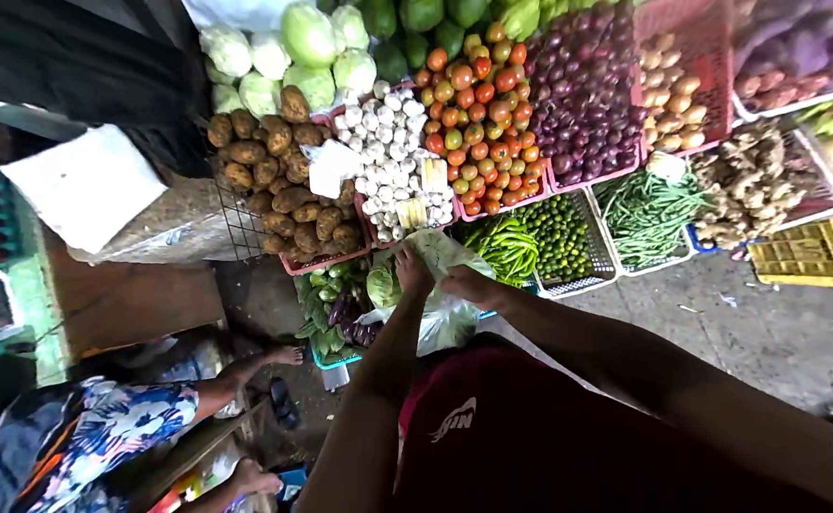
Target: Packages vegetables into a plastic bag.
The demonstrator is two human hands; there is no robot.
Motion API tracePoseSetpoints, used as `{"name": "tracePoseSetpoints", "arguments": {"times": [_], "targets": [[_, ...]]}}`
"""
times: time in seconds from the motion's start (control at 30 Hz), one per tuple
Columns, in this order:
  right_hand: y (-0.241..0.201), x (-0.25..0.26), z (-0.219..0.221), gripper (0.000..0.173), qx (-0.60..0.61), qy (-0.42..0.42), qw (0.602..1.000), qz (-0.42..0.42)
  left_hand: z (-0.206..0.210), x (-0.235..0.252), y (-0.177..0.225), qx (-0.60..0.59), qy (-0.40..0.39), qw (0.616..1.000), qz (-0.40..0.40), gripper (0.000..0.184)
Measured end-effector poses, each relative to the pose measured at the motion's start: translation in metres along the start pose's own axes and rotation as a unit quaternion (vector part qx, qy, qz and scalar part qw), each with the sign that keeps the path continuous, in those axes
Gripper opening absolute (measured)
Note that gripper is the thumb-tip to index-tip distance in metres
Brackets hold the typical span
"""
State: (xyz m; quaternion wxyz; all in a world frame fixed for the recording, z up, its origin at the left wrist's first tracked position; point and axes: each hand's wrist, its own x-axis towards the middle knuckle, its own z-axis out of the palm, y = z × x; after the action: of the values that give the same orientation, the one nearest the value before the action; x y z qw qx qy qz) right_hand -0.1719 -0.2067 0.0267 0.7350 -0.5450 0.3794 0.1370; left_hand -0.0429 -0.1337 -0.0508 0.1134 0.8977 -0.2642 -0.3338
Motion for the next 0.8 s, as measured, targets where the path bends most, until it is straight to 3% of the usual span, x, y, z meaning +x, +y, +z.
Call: {"name": "tracePoseSetpoints", "arguments": {"times": [0.2,0.4,0.63,0.73,0.8], "targets": [[-0.007,0.007,-0.009,0.020,-0.046,0.028,0.999,0.002,-0.007,0.019,0.000,0.001,-0.012,1.000,-0.012,0.082],[0.006,0.014,-0.014,0.014,0.047,0.163,0.985,0.024,-0.022,0.014,-0.003,-0.035,-0.018,0.999,-0.011,0.117],[0.016,0.024,-0.015,0.015,0.163,0.249,0.953,0.053,-0.044,0.000,-0.016,-0.048,-0.051,0.997,0.034,0.112],[0.019,0.029,-0.020,0.017,0.151,0.259,0.951,0.079,-0.063,-0.014,-0.038,-0.183,-0.058,0.980,0.048,0.104],[0.027,0.031,-0.027,0.023,0.098,0.237,0.962,0.099,-0.075,-0.022,-0.058,-0.390,-0.033,0.920,0.023,0.092]]}}
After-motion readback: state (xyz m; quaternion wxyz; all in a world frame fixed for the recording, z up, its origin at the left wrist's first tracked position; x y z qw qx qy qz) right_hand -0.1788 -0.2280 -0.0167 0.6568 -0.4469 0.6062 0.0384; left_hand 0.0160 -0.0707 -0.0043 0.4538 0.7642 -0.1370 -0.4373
